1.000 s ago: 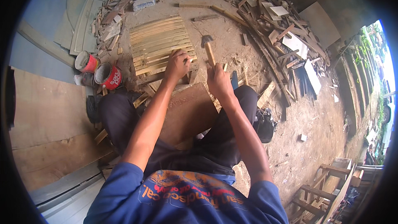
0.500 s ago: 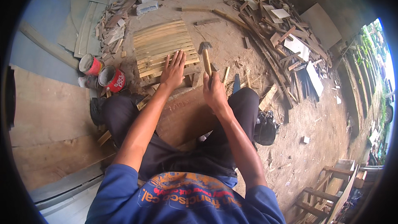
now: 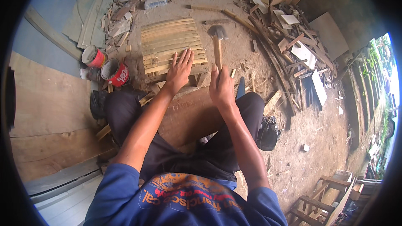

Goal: The person assembles a small wooden stool by hammering nails into slats to secure them to the frame. The person repeatedly picks up nails, positions them, and uses a hammer to drive them in, occasionally adjusting the stool's position.

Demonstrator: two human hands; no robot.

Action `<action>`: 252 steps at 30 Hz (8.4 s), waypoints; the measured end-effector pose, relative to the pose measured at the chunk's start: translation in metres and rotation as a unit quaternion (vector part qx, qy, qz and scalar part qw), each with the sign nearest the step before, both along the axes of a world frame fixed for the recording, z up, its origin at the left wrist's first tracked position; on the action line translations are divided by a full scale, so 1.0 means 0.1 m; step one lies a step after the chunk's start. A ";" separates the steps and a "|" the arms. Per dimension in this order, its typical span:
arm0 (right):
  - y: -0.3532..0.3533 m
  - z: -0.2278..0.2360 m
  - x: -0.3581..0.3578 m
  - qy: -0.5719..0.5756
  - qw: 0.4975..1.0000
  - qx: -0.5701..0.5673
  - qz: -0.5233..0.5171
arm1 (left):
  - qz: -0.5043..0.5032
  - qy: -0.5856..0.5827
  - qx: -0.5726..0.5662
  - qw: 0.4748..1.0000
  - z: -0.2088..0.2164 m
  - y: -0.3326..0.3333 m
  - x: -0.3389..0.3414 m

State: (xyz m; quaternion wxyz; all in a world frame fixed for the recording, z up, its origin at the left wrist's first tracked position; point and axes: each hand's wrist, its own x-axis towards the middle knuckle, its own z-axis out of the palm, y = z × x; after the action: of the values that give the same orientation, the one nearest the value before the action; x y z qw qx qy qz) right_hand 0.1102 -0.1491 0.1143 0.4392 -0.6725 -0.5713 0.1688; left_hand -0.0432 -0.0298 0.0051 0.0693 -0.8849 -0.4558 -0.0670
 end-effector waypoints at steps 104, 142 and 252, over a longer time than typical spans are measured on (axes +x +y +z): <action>-3.85 -3.58 1.37 -0.010 0.891 -0.151 -0.427 | -0.356 -0.114 -0.411 0.832 0.79 -1.75 1.70; -3.87 -4.05 1.55 0.061 0.823 -0.293 -0.483 | -0.281 -0.059 -0.442 0.850 0.82 -1.81 1.49; 0.55 -1.19 -0.88 -0.167 0.954 0.114 0.220 | 0.207 -0.673 -0.163 0.691 -0.02 -0.66 -1.19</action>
State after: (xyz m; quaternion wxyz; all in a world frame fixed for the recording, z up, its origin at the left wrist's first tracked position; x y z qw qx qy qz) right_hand 0.0218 -0.0943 -0.0048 0.3631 -0.4938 -0.7861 0.0801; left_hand -0.1623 -0.0956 0.0029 -0.3890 -0.4832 -0.5555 -0.5538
